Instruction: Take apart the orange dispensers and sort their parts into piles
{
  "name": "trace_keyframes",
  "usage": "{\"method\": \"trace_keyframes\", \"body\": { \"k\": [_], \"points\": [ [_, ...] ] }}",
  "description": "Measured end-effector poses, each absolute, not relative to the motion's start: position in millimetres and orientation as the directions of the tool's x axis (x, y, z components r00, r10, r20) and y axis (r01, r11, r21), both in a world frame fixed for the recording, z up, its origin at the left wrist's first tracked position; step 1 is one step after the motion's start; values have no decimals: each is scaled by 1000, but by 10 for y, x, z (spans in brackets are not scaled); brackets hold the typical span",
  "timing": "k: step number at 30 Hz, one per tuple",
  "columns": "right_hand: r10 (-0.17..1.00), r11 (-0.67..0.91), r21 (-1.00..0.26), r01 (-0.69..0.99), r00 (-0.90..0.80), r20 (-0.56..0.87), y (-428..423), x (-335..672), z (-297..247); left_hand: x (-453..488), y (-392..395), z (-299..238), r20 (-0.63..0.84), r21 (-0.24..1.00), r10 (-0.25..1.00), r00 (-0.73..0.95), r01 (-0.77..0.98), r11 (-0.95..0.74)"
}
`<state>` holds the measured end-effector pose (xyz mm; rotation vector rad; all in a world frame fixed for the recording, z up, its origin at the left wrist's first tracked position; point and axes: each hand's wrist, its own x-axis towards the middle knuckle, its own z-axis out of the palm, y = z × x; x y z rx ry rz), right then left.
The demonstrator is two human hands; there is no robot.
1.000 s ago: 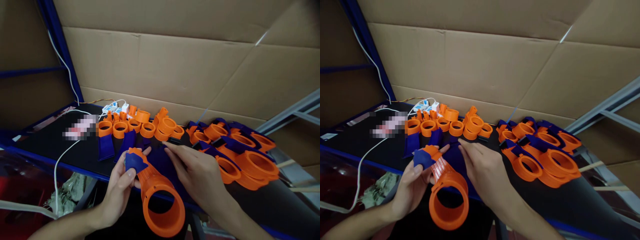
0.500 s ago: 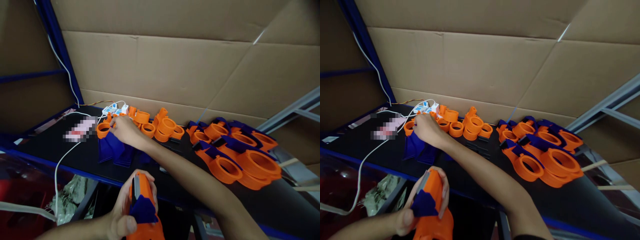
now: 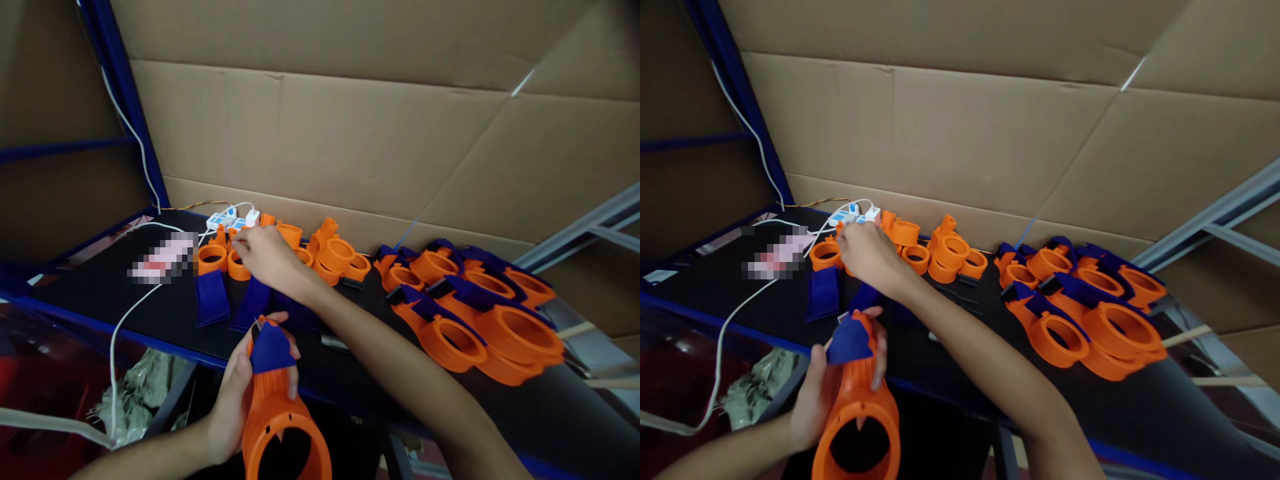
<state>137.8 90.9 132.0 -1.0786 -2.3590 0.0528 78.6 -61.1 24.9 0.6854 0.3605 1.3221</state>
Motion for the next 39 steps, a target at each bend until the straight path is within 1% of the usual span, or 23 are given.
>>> {"method": "trace_keyframes", "body": {
  "k": [1, 3, 5, 6, 8, 10, 11, 13, 15, 18, 20, 22, 24, 30, 34, 37, 39],
  "points": [
    [694, 709, -276, 649, -574, 434, 867, 1510, 1399, 780, -593, 272, 75, 636, 972, 222, -762, 125],
    [611, 791, -326, 517, -669, 422, 727, 1798, 1519, 772, -556, 318, -42, 616, 976, 216, -764, 195],
    [512, 856, -326, 401, -742, 433, 537, 2059, 1564, 776, -521, 358, -120, 604, 973, 199, -763, 231],
    [469, 881, -285, 377, -767, 438, 437, 2162, 1557, 783, -506, 374, -144, 605, 973, 182, -762, 232],
    [403, 913, -141, 382, -803, 439, 259, 2302, 1501, 803, -480, 386, -173, 614, 972, 156, -755, 231],
    [363, 916, 1, 402, -829, 426, 133, 2365, 1423, 824, -458, 374, -205, 630, 972, 117, -744, 223],
    [346, 914, 51, 403, -837, 423, 94, 2380, 1384, 831, -448, 361, -228, 638, 970, 85, -740, 214],
    [317, 911, 113, 397, -848, 424, 55, 2396, 1315, 837, -429, 337, -269, 653, 963, 16, -732, 194],
    [293, 901, 163, 403, -839, 458, 47, 2412, 1245, 836, -420, 326, -285, 664, 959, -16, -725, 185],
    [249, 868, 254, 427, -816, 522, 32, 2443, 1116, 841, -427, 345, -248, 703, 969, 6, -687, 185],
    [207, 842, 332, 426, -821, 532, 9, 2464, 1022, 854, -439, 368, -219, 737, 976, 16, -652, 176],
    [179, 820, 378, 430, -820, 543, -11, 2488, 937, 873, -449, 392, -206, 761, 978, 18, -625, 172],
    [176, 812, 376, 446, -802, 571, -16, 2515, 877, 889, -452, 415, -199, 775, 980, 16, -610, 168],
    [213, 831, 284, 478, -746, 631, -16, 2510, 822, 900, -443, 481, -170, 792, 985, -30, -600, 119],
    [202, 826, 284, 486, -727, 657, -25, 2465, 833, 885, -432, 494, -180, 797, 983, -39, -591, 122],
    [209, 712, 290, 639, -588, 781, 62, 2631, 943, 815, -447, 485, -151, 833, 988, -44, -544, 103],
    [214, 594, 239, 768, -437, 874, 164, 2826, 1051, 753, -467, 481, -122, 864, 991, -52, -497, 81]
  ]
}}
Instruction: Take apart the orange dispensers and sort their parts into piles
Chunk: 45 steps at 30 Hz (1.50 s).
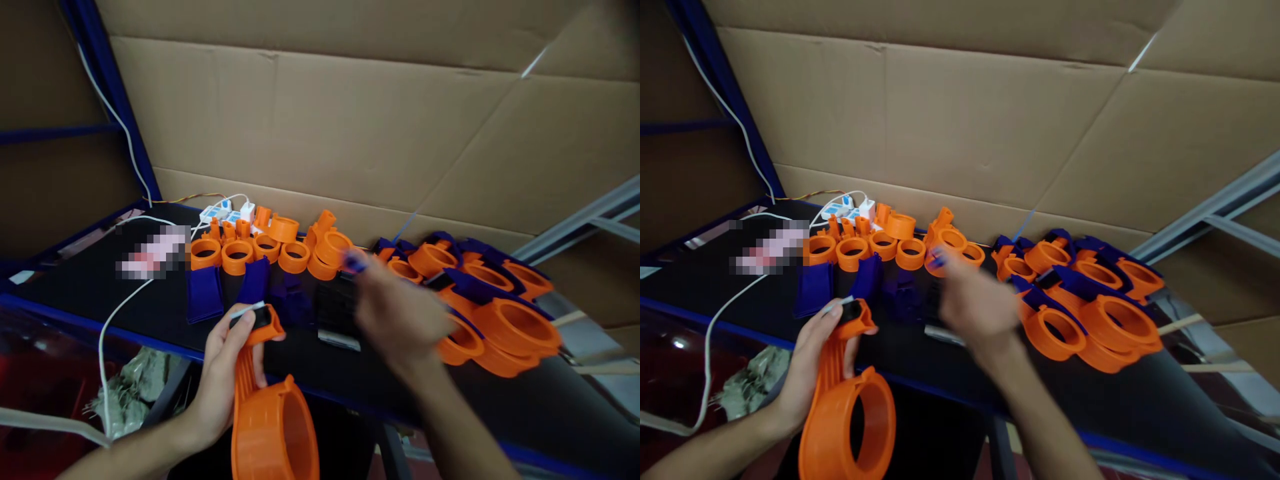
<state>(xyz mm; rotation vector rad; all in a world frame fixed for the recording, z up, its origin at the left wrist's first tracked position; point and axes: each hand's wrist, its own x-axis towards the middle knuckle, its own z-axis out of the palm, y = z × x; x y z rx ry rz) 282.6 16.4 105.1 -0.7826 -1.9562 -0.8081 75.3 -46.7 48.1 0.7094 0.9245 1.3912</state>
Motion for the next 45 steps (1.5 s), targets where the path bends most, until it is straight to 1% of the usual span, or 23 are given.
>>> {"method": "trace_keyframes", "body": {
  "k": [1, 2, 3, 6, 10, 13, 15, 17, 19, 20, 22, 23, 24, 25, 27, 29, 32, 34, 37, 39, 42, 45],
  "points": [
    [230, 552, 211, 806, -391, 891, 215, 2915, 1094, 727, -476, 483, -108, 876, 993, -45, -477, 74],
    [265, 531, 196, 824, -382, 886, 257, 2980, 1119, 710, -481, 487, -92, 884, 995, -27, -463, 69],
    [328, 532, 189, 825, -407, 852, 289, 3012, 1121, 702, -483, 492, -74, 889, 997, -3, -454, 65],
    [516, 556, 188, 809, -514, 685, 329, 2908, 996, 721, -463, 492, -37, 902, 998, 58, -427, 58],
    [656, 531, 251, 810, -580, 483, 423, 2589, 742, 743, -426, 412, -48, 933, 995, 88, -351, 76],
    [705, 569, 275, 775, -632, 321, 543, 2454, 620, 728, -414, 330, -35, 955, 990, 134, -287, 73],
    [700, 615, 264, 743, -668, 252, 596, 2436, 570, 721, -408, 291, -27, 965, 988, 149, -252, 65],
    [679, 667, 221, 712, -703, 213, 607, 2467, 551, 721, -399, 272, -22, 971, 987, 162, -231, 60],
    [673, 701, 120, 703, -707, 217, 575, 2530, 580, 724, -387, 272, -22, 975, 985, 173, -214, 59],
    [677, 711, 30, 703, -695, 241, 544, 2566, 617, 727, -381, 276, -24, 978, 983, 180, -201, 61],
    [695, 717, -219, 662, -652, 302, 454, 2632, 728, 739, -374, 288, -33, 984, 980, 195, -165, 66],
    [704, 710, -349, 611, -636, 316, 397, 2657, 795, 749, -374, 293, -36, 987, 978, 205, -146, 67],
    [706, 698, -459, 550, -637, 310, 334, 2677, 862, 764, -377, 296, -35, 990, 976, 215, -129, 64],
    [699, 683, -539, 492, -654, 289, 268, 2693, 922, 781, -381, 297, -32, 992, 974, 223, -115, 58],
    [685, 651, -623, 434, -690, 236, 139, 2728, 1005, 819, -394, 290, -26, 994, 972, 233, -94, 50],
    [704, 619, -656, 432, -676, 219, 34, 2797, 1025, 846, -405, 275, -32, 995, 972, 233, -82, 52],
    [778, 560, -676, 479, -585, 230, -50, 3002, 955, 849, -404, 245, -43, 995, 973, 227, -78, 62],
    [820, 530, -648, 547, -526, 226, -59, 3181, 862, 835, -391, 226, -40, 995, 973, 225, -77, 58],
    [860, 498, -536, 681, -466, 208, -40, 3396, 692, 823, -365, 198, -32, 996, 973, 228, -77, 50],
    [867, 493, -450, 745, -466, 179, -30, 3459, 588, 828, -352, 181, -35, 995, 971, 236, -80, 56],
    [867, 494, -351, 795, -481, 132, -31, 3456, 491, 833, -343, 165, -53, 994, 966, 253, -77, 74],
    [864, 499, -315, 807, -488, 120, -43, 3427, 476, 825, -344, 166, -59, 994, 966, 250, -73, 79]
  ]
}}
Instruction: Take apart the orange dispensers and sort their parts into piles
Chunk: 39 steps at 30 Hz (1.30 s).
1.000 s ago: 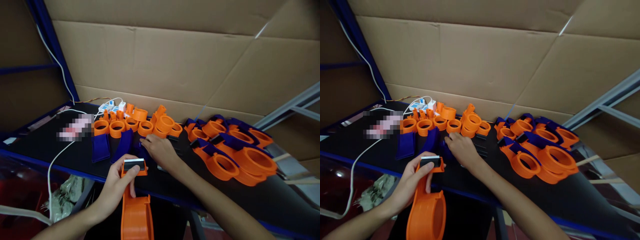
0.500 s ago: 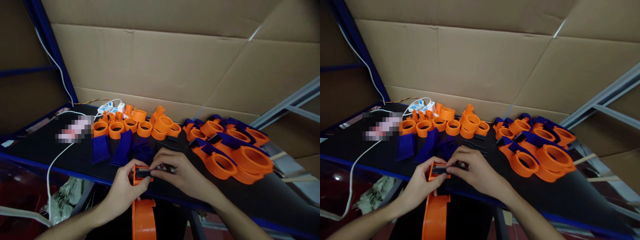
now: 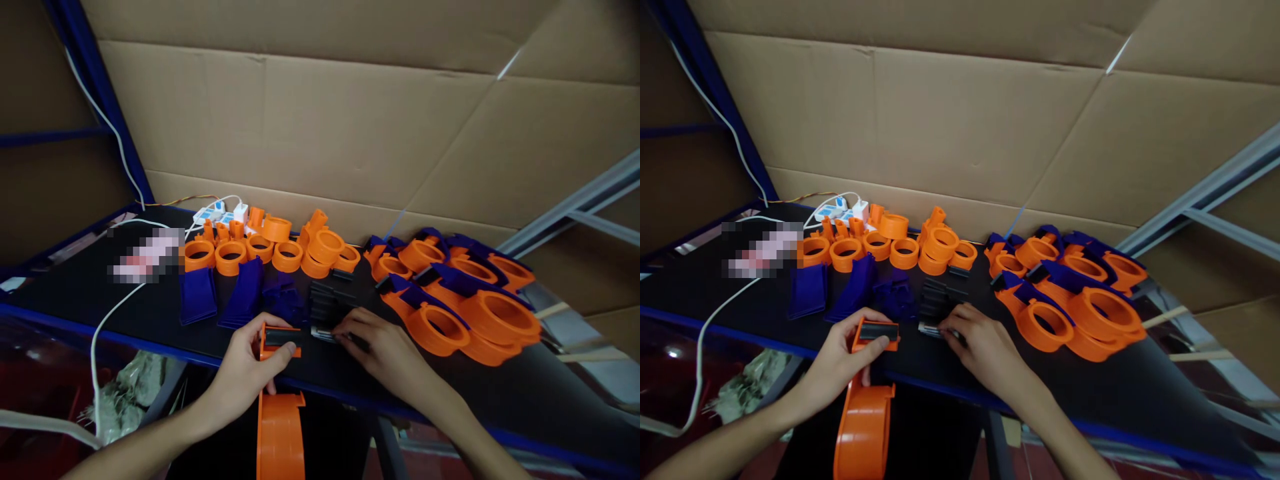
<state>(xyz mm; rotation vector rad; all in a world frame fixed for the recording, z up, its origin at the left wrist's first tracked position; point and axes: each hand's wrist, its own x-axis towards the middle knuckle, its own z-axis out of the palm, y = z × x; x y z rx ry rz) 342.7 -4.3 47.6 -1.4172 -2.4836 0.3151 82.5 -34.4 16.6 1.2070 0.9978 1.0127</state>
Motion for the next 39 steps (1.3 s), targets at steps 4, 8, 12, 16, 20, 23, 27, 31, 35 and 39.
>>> {"method": "trace_keyframes", "body": {
  "k": [4, 8, 12, 16, 20, 23, 27, 31, 35, 39],
  "points": [
    [859, 509, -357, 783, -491, 147, -88, 3410, 555, 839, -356, 190, -70, 993, 965, 253, -71, 90],
    [815, 579, -410, 705, -510, 273, -220, 3286, 637, 920, -378, 186, -66, 994, 956, 284, -70, 89],
    [694, 713, -281, 642, -591, 411, -398, 3062, 585, 994, -411, 145, -55, 992, 941, 333, -86, 88],
    [649, 742, -235, 627, -587, 484, -415, 3080, 557, 989, -415, 122, -76, 989, 934, 349, -91, 115],
    [763, 575, -264, 775, -391, 514, -75, 3455, 618, 961, -377, 116, -88, 986, 935, 342, -102, 131],
    [855, 388, -226, 893, -258, 450, 309, 3727, 581, 965, -359, 109, -95, 986, 933, 347, -99, 137],
    [926, 267, -200, 943, -194, 324, 650, 3833, 432, 966, -354, 116, -99, 985, 936, 338, -97, 140],
    [933, 266, -216, 939, -195, 304, 695, 3782, 369, 948, -338, 118, -70, 987, 939, 336, -114, 115],
    [906, 311, -316, 896, -179, 383, 439, 3634, 494, 955, -352, 90, -53, 968, 953, 297, -220, 122],
    [868, 493, -537, 684, -421, 261, -176, 3304, 719, 956, -386, 155, -50, 912, 990, 132, -399, 99]
  ]
}}
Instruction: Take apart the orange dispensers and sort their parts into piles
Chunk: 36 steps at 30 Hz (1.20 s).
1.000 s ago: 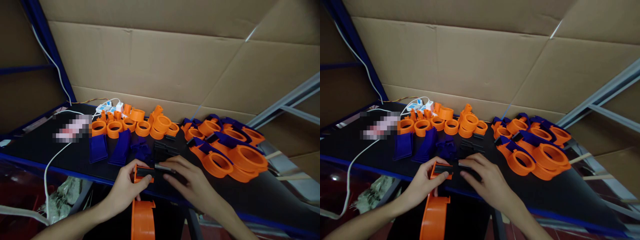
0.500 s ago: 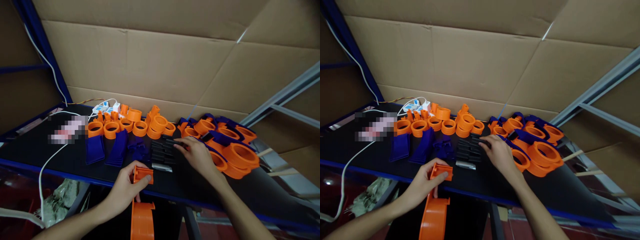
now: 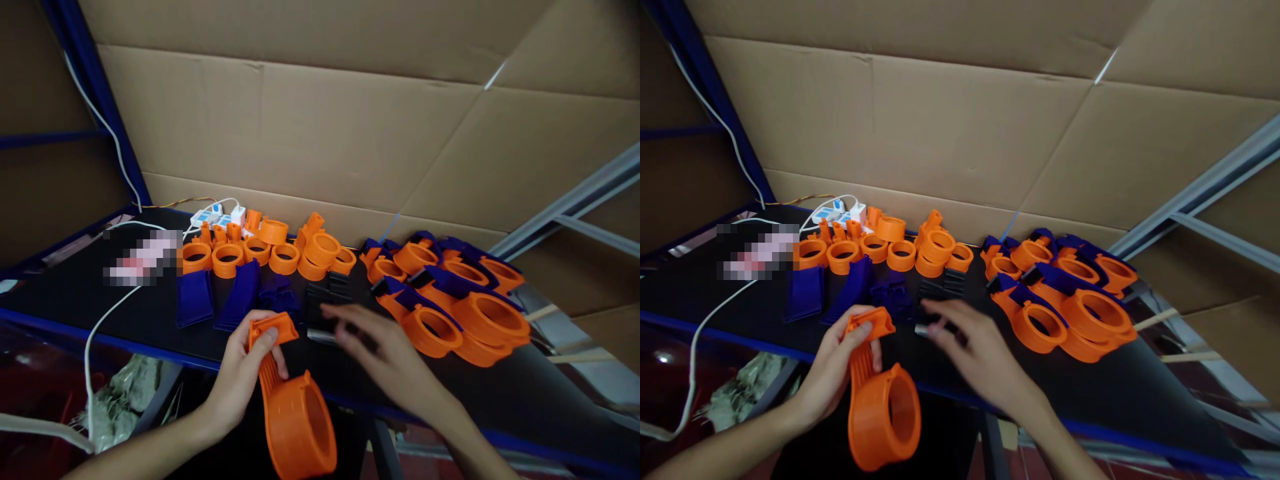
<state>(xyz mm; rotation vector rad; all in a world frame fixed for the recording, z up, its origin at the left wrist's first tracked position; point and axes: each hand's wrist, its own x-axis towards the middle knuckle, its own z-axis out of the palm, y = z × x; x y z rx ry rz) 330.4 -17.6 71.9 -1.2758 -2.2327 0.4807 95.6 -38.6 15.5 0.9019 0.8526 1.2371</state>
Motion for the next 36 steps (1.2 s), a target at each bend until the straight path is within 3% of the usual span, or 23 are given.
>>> {"method": "trace_keyframes", "body": {
  "k": [2, 5, 9, 11, 13, 16, 22, 29, 32, 36],
  "points": [
    [813, 547, -542, 638, -559, 163, -501, 3124, 828, 937, -394, 233, -47, 873, 997, 56, -483, 68],
    [784, 587, -486, 648, -605, 140, -773, 2883, 990, 902, -415, 326, -74, 807, 997, -33, -590, 40],
    [768, 630, -462, 624, -588, 253, -573, 2502, 1244, 931, -503, 265, -146, 688, 988, -40, -722, 72],
    [755, 656, -398, 642, -565, 333, -283, 2238, 1346, 982, -550, 174, -92, 668, 993, -78, -744, 4],
    [728, 675, -273, 685, -558, 398, 79, 1952, 1394, 1028, -575, 84, -11, 700, 998, 66, -712, 55],
    [756, 625, -137, 768, -552, 353, 655, 1591, 1357, 1045, -566, -1, 36, 791, 974, 225, -602, 110],
    [818, 545, -100, 833, -502, 280, 1381, 1337, 1117, 1007, -503, -49, 10, 873, 958, 287, -469, 132],
    [782, 560, -56, 827, -505, 367, 1145, 1613, 1042, 996, -484, -30, -15, 883, 949, 316, -442, 161],
    [807, 477, -5, 879, -436, 399, 994, 2125, 1187, 985, -465, 6, -21, 879, 951, 309, -447, 165],
    [928, 166, 98, 981, -189, 322, 970, 3166, 1369, 981, -431, 53, -24, 876, 947, 320, -450, 174]
  ]
}}
